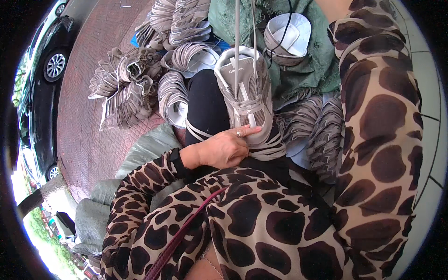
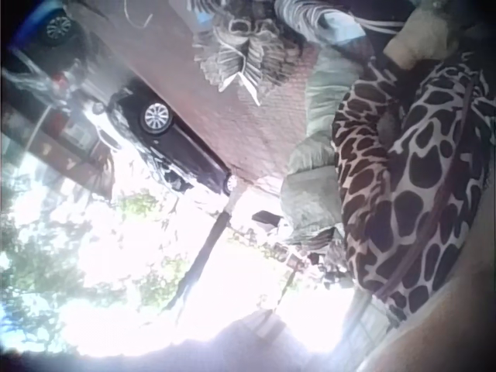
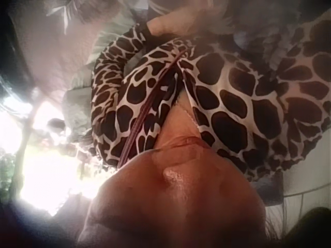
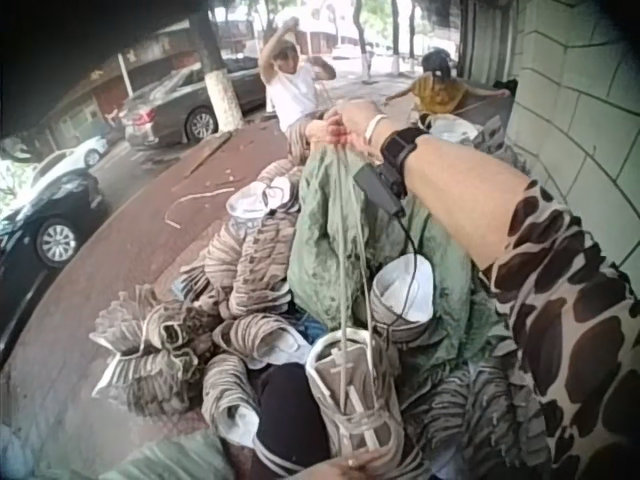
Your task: The person sits on the ground surrounded by piles of shoes and laces. They hold a single beige sneaker and repeatedly thread a long lace through the eyelets, pulling it tight and adjusting the loops. The task involves continuous manipulation of the lace and shoe to secure the lacing pattern.
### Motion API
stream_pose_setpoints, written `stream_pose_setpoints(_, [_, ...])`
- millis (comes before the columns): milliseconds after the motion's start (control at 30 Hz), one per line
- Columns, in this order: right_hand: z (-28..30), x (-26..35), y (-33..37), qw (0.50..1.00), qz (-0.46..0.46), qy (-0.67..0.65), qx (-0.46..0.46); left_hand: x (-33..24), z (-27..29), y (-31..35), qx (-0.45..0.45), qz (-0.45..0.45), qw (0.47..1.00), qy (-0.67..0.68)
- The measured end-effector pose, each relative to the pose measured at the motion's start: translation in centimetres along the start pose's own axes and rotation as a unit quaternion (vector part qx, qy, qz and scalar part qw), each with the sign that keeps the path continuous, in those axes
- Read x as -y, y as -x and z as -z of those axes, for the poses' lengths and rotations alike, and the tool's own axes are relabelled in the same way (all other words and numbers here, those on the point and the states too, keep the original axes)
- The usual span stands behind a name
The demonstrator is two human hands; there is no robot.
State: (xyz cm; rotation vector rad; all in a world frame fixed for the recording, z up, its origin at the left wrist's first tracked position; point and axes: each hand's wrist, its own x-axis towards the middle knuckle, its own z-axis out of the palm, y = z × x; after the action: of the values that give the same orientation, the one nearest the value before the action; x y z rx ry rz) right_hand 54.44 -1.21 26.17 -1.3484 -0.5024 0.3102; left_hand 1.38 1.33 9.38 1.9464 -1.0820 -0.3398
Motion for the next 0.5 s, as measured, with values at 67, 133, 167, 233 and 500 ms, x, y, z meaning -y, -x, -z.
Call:
stream_pose_setpoints(67, [-0.9,-0.5,2.7,1.0,-0.01,-0.015,0.023,0.1,0.4,0.0,-0.112,0.017,0.992,0.058])
stream_pose_setpoints(133, [-2.1,-0.6,6.1,0.998,-0.021,0.028,0.051,0.3,1.2,-0.2,-0.238,0.089,0.952,0.17])
stream_pose_setpoints(167, [-2.5,-0.5,7.7,0.995,-0.018,0.08,0.063,0.8,1.9,-0.5,-0.325,0.123,0.937,0.028])
stream_pose_setpoints(233, [-3.2,-0.4,10.9,0.99,-0.038,0.096,0.097,1.6,3.4,-1.1,-0.343,0.295,0.888,-0.084])
stream_pose_setpoints(500, [-3.7,-0.4,16.3,0.986,-0.061,0.097,0.124,2.2,6.3,-4.2,-0.023,0.316,0.904,-0.287])
